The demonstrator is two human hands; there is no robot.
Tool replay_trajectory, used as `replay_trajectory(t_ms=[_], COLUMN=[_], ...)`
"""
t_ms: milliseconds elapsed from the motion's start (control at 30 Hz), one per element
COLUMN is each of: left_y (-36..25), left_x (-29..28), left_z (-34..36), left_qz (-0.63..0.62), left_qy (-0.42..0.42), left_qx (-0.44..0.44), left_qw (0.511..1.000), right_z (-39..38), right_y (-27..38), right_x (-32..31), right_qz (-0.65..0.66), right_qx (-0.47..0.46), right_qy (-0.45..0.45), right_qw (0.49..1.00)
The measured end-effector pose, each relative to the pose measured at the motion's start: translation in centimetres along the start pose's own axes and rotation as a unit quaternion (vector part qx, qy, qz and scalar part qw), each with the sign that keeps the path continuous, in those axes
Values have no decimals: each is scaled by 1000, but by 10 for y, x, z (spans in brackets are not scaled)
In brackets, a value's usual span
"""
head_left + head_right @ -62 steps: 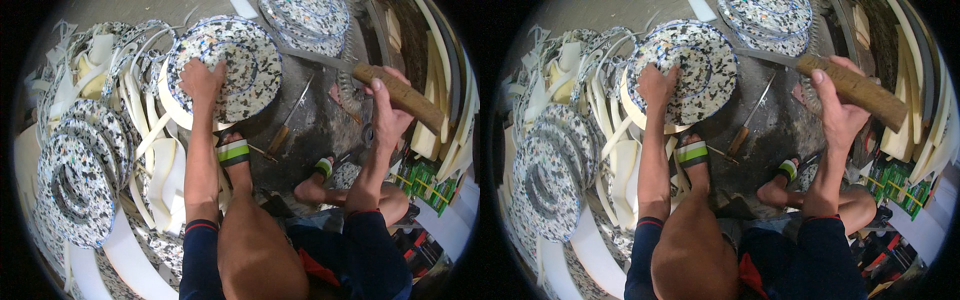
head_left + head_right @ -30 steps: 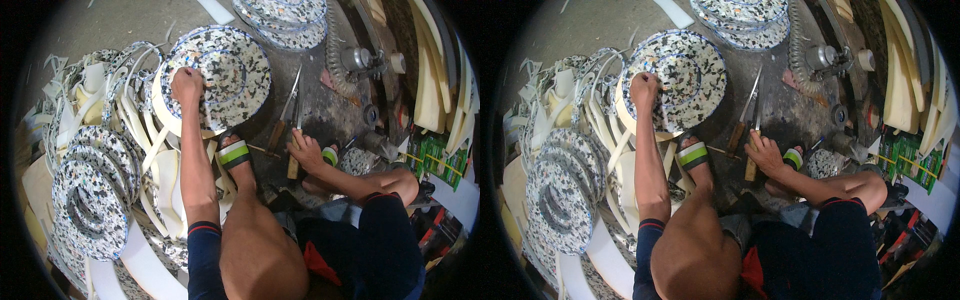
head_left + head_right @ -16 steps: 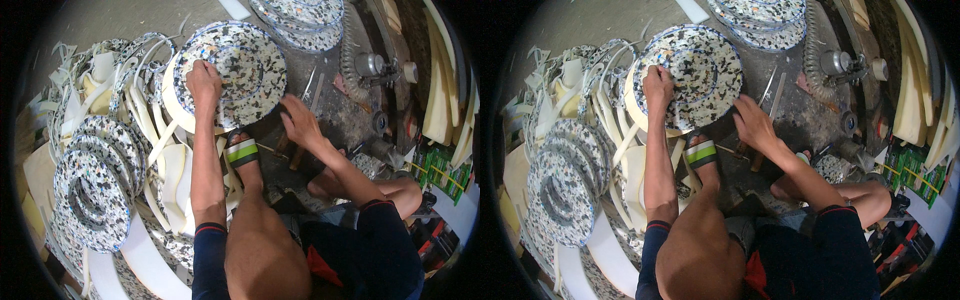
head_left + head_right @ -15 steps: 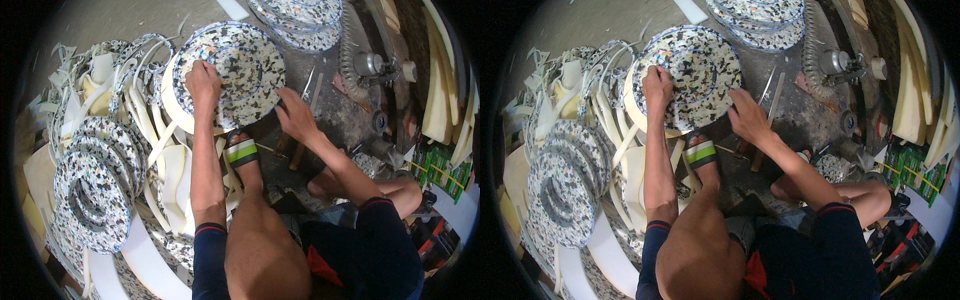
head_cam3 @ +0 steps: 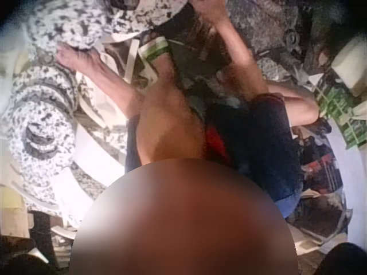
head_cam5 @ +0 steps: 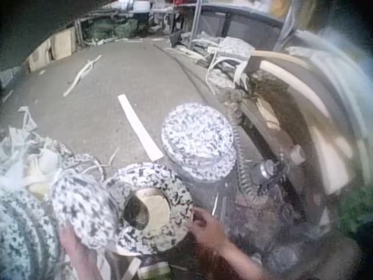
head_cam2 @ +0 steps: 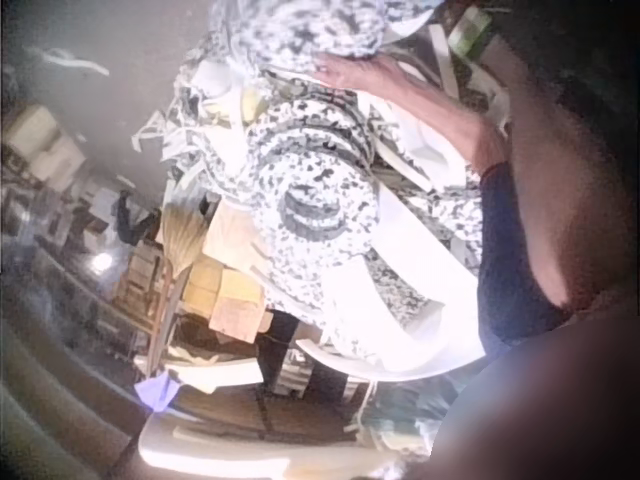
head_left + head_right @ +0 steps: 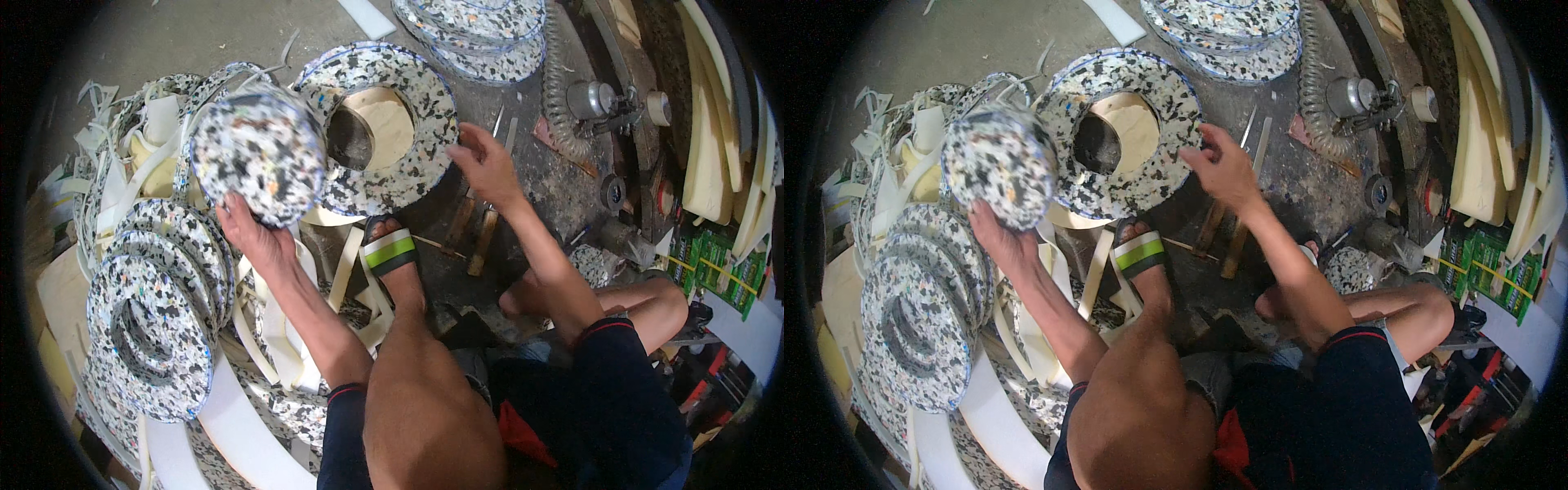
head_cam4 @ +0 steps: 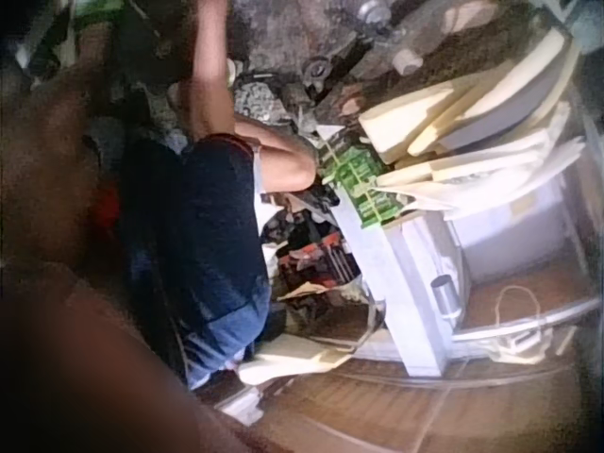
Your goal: The person uses a chisel to carve circular outlines into round composite discs made of compressed plastic fragments. They repeatedly position the chisel along the marked lines, tap it with a mallet, and rotate the disc to continue the cut. Finished discs are set aside and new ones are brought into place.
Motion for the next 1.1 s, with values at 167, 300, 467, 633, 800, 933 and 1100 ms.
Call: replay_trajectory(t_ms=[167,300,467,633,800,933,1100], left_y=[51,116,135,116,124,134,112], left_x=[3,38,-31,-57,-52,-35,15], left_z=[-73,-138,-142,-122,-110,-94,-87], left_qz=[197,312,135,138,125,102,23], left_qy=[62,279,-21,-164,-181,-140,-26], left_qx=[-157,-143,-357,-282,-302,-286,-271], left_qw=[966,897,924,935,928,942,962], right_z=[-36,-30,-27,-42,-6,22,62], right_y=[34,17,-80,-198,-173,-112,-79], right_x=[3,-27,-163,-266,-217,-109,-10], right_qz=[129,-30,-256,-576,-588,-229,76], right_qx=[-70,-46,98,262,109,60,176], right_qy=[144,164,253,355,134,105,82], right_qw=[979,985,928,688,790,966,978])
Point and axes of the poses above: each hand's wrist, its own z-axis towards the middle knuckle, its own x-axis out of the palm, y = z × x, the point moved 7 cm from there along z, towards the middle knuckle, and after that the axes turned 4 degrees about -z, right-handed, at the moved point
